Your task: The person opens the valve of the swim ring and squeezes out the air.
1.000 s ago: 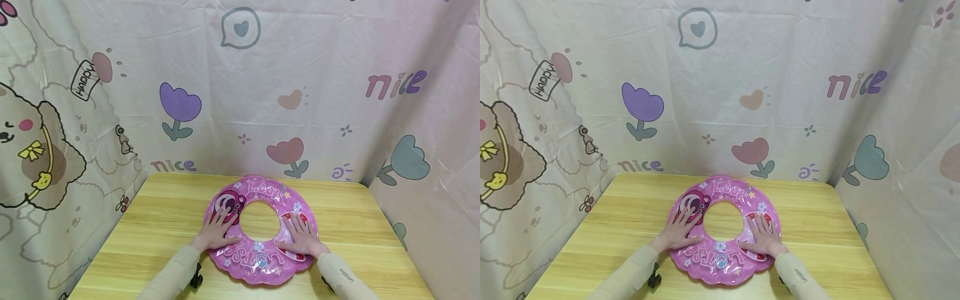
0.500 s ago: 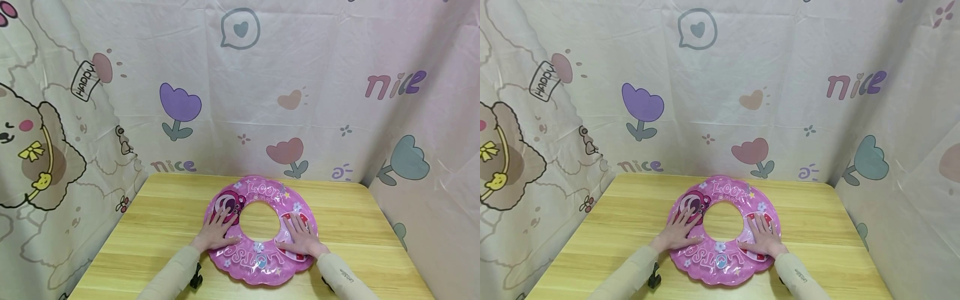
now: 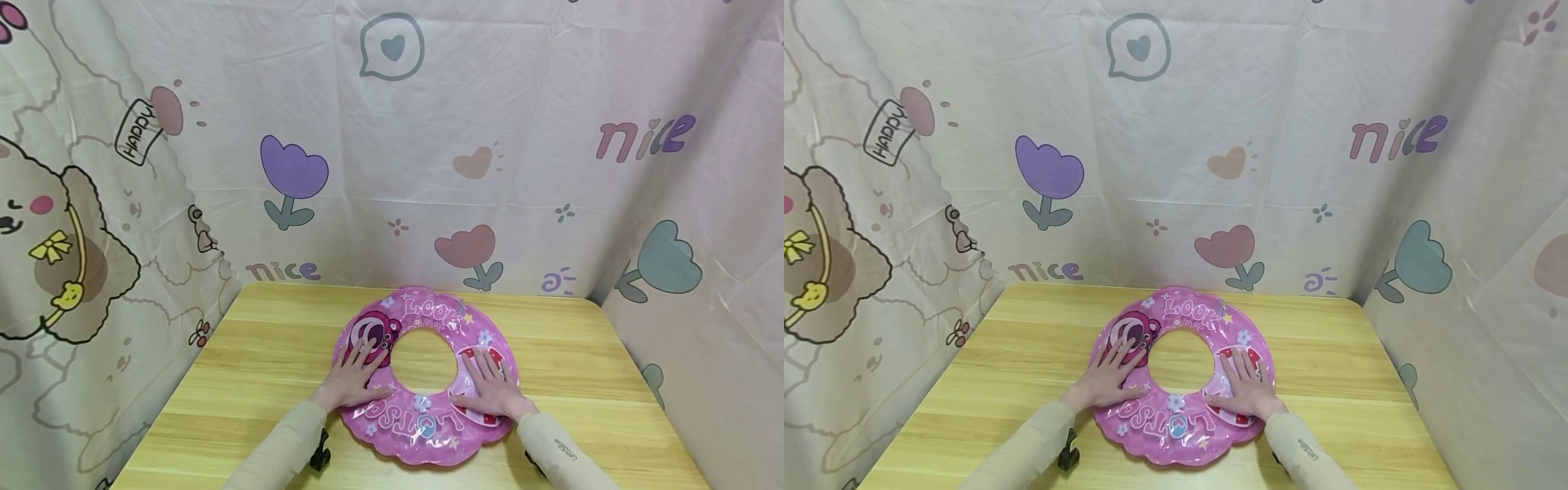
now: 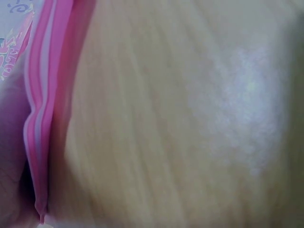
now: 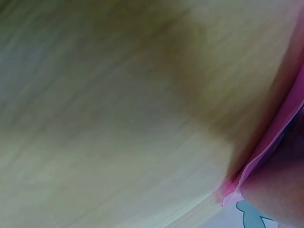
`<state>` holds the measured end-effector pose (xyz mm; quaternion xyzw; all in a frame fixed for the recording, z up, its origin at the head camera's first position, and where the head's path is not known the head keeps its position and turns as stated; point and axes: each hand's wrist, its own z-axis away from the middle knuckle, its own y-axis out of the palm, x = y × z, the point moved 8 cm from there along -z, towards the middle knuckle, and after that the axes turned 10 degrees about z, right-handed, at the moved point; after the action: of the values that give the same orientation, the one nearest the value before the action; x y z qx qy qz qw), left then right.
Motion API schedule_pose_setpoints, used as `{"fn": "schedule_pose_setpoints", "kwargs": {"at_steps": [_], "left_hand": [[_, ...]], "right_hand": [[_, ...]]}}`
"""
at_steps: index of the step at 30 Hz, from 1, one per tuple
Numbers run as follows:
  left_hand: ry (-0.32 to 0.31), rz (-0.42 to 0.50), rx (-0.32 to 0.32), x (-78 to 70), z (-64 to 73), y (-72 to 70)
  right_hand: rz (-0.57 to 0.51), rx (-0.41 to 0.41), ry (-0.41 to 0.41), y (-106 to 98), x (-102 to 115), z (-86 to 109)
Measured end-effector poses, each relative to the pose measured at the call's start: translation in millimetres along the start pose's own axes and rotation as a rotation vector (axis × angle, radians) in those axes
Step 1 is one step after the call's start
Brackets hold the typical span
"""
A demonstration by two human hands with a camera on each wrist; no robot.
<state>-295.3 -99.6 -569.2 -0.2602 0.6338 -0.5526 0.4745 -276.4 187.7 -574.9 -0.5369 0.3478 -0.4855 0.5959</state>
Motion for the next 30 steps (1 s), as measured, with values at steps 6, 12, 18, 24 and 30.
{"fn": "schedule_pose_setpoints", "kwargs": {"at_steps": [6,12,18,24,30], "left_hand": [[0.002,0.004,0.0,-0.3,-0.3,0.1],[0.002,0.001,0.003,-0.6,-0.4,-0.3],[0.006,0.006,0.011,-1.2,-0.4,0.8],[0.015,0.017,0.024,-1.1,0.6,0.0],[0.035,0.028,0.05,0.5,2.1,-2.7]], "right_hand": [[0.005,0.007,0.006,-3.1,0.9,1.9],[-0.012,0.002,-0.005,-4.5,1.8,2.2],[-0.034,-0.004,-0.021,-4.3,2.2,2.8],[-0.004,0.004,-0.006,-5.2,4.1,7.6],[0.021,-0.006,-0.006,-5.1,8.8,10.0]]}}
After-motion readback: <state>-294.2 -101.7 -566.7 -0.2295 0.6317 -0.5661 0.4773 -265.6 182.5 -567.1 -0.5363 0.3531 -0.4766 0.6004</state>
